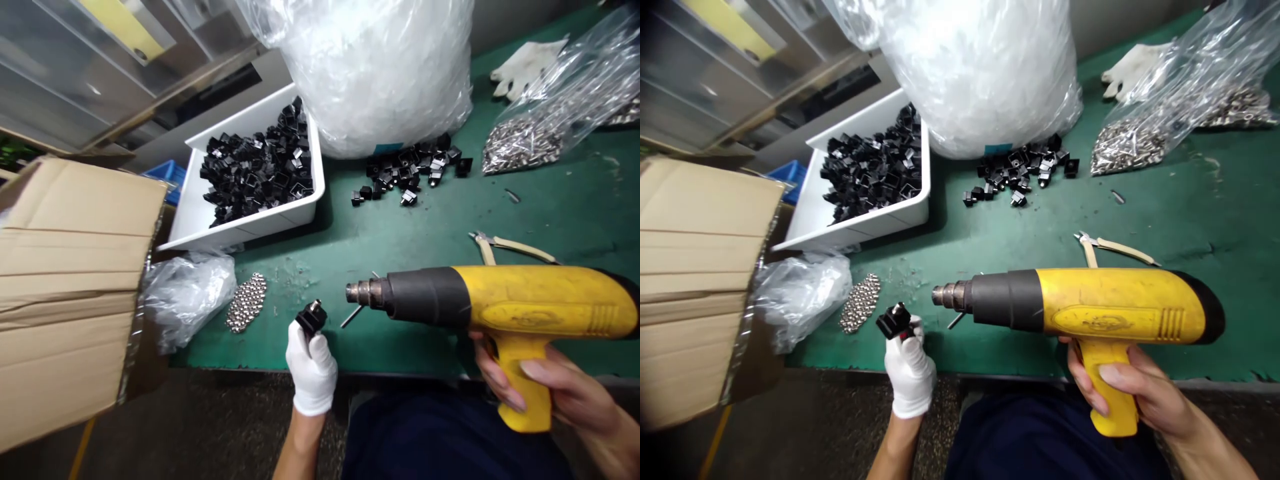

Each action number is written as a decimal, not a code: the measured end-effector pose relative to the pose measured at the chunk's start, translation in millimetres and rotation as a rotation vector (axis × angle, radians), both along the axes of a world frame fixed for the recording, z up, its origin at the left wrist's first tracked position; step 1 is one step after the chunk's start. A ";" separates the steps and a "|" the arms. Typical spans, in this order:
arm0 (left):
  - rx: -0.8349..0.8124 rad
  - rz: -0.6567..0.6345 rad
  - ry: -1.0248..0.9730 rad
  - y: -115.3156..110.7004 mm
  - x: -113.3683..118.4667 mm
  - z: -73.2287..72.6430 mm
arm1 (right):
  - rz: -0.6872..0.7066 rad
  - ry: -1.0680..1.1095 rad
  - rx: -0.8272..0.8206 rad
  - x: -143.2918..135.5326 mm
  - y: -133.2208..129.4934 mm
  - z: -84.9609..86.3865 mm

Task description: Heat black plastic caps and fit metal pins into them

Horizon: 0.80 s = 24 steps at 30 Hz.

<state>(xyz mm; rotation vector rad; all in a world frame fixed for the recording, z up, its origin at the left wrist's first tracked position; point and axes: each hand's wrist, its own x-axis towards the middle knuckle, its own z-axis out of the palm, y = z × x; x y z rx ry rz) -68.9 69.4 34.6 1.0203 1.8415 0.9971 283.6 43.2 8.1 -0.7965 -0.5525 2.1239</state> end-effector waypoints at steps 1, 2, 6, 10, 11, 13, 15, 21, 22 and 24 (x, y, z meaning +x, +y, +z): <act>0.095 0.024 0.210 1.8 -2.8 -3.4 | 0.006 -0.009 0.007 0.6 -0.8 -1.6; 0.198 0.054 0.407 3.7 -4.8 -7.4 | 0.017 -0.024 0.011 1.0 -1.5 -2.3; 0.341 0.130 0.640 7.6 -8.4 -24.5 | 0.018 -0.098 -0.008 -0.6 -2.7 4.6; 0.405 0.082 0.725 5.4 -10.1 -32.5 | 0.010 -0.141 -0.030 -1.7 -1.0 13.8; 0.413 0.055 0.736 4.9 -10.5 -32.8 | 0.031 -0.141 -0.029 -1.3 -0.5 14.5; 0.430 0.005 0.756 4.5 -11.4 -32.6 | 0.068 -0.138 -0.029 0.0 0.4 14.0; 0.451 -0.025 0.778 4.7 -12.6 -32.5 | 0.082 -0.139 -0.038 0.9 0.9 12.4; 0.497 -0.071 0.837 4.2 -15.7 -34.9 | 0.043 -0.158 -0.068 -1.5 -2.3 12.8; 0.497 -0.078 0.844 4.0 -16.0 -35.1 | 0.036 -0.161 -0.074 -1.9 -3.0 13.5; 0.493 -0.089 0.855 3.6 -16.5 -35.1 | 0.038 -0.157 -0.079 -1.9 -3.6 14.3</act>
